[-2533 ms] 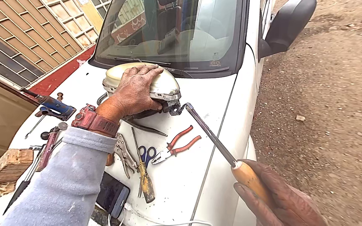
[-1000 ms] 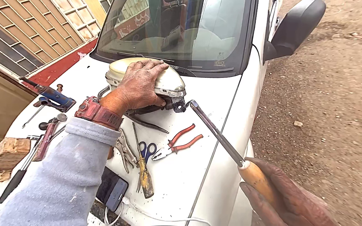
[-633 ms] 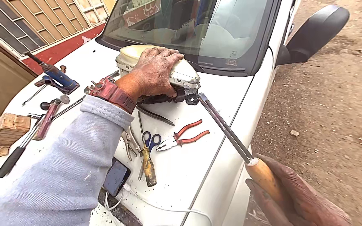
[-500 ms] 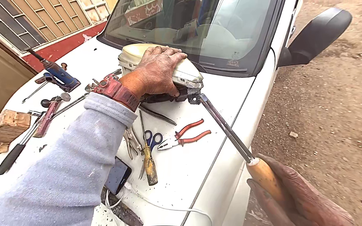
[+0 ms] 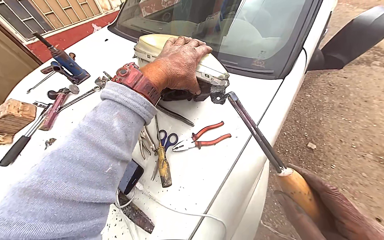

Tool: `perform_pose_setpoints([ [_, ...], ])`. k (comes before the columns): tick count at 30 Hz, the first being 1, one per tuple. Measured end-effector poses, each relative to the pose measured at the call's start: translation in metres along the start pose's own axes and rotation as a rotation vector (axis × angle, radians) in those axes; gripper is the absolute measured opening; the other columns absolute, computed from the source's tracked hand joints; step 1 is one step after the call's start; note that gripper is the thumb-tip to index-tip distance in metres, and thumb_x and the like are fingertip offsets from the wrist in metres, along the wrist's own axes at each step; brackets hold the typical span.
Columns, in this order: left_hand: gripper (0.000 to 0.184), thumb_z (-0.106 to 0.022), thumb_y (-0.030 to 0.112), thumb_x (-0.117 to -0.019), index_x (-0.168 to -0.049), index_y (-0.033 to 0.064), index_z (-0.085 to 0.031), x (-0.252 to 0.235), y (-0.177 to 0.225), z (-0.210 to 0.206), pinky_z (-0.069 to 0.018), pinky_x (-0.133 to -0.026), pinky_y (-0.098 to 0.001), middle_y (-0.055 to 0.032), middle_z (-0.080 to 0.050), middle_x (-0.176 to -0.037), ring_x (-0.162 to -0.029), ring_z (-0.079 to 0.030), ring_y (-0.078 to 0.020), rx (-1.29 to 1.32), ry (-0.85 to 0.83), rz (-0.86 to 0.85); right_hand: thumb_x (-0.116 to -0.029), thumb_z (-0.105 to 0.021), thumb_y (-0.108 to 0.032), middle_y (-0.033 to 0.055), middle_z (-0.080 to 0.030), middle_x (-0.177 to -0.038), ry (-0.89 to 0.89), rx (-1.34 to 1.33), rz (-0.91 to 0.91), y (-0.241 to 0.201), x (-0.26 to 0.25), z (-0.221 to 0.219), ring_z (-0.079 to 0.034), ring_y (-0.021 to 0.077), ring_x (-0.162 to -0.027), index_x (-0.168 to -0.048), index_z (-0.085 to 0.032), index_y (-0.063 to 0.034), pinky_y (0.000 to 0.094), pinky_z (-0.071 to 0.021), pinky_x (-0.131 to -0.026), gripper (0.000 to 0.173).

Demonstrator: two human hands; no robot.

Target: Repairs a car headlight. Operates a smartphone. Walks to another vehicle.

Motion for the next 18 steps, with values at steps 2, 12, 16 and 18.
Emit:
perform_pose_setpoints([
  [2, 0.113, -0.088, 0.061, -0.0607, -0.158, 0.0292, -0.041, 0.0003, 0.0001, 0.0002, -0.0228, -0.119, -0.0598, -0.0001, -0.038, -0.164, -0.151, -0.031, -0.0308, -0.001, 0.006, -0.002, -0.0946, -0.072, -0.022, 0.0225, -0.070, -0.111, 0.001, -0.005, -0.003, 0.0002, -0.0005, -0.0001, -0.070, 0.0196, -0.092, -0.133, -0.059, 0.0083, 0.0336, -0.0593, -0.082, 0.050],
  [12, 0.113, -0.089, 0.059, -0.0602, -0.158, 0.0288, -0.041, -0.0010, -0.0003, 0.0001, -0.0229, -0.119, -0.0607, -0.0006, -0.038, -0.164, -0.151, -0.031, -0.0320, 0.000, 0.009, -0.008, -0.0955, -0.071, -0.022, 0.0219, -0.070, -0.111, -0.021, -0.066, -0.031, 0.0049, 0.0018, -0.0020, -0.070, 0.0194, -0.092, -0.134, -0.057, 0.0085, 0.0343, -0.0595, -0.081, 0.051],
  [16, 0.113, -0.088, 0.060, -0.0616, -0.159, 0.0281, -0.040, -0.0012, 0.0001, -0.0003, -0.0215, -0.120, -0.0602, -0.0004, -0.037, -0.164, -0.151, -0.031, -0.0318, -0.005, 0.006, -0.016, -0.0958, -0.072, -0.024, 0.0198, -0.071, -0.111, -0.037, -0.086, -0.048, 0.0048, 0.0031, -0.0054, -0.070, 0.0175, -0.090, -0.135, -0.058, 0.0064, 0.0339, -0.0602, -0.080, 0.052],
  [18, 0.113, -0.088, 0.061, -0.0607, -0.158, 0.0283, -0.041, -0.0013, 0.0001, -0.0002, -0.0218, -0.120, -0.0603, -0.0004, -0.037, -0.164, -0.151, -0.031, -0.0319, -0.005, 0.013, -0.017, -0.0959, -0.071, -0.025, 0.0197, -0.071, -0.112, -0.041, -0.101, -0.048, 0.0062, 0.0045, -0.0070, -0.070, 0.0177, -0.091, -0.135, -0.058, 0.0061, 0.0343, -0.0602, -0.080, 0.052],
])
Point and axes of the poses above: each hand's wrist, its own x-axis away from the middle knuckle, its own z-axis out of the back of the hand, y = z × x, the point moved 8 cm from there along -x, towards the middle knuckle
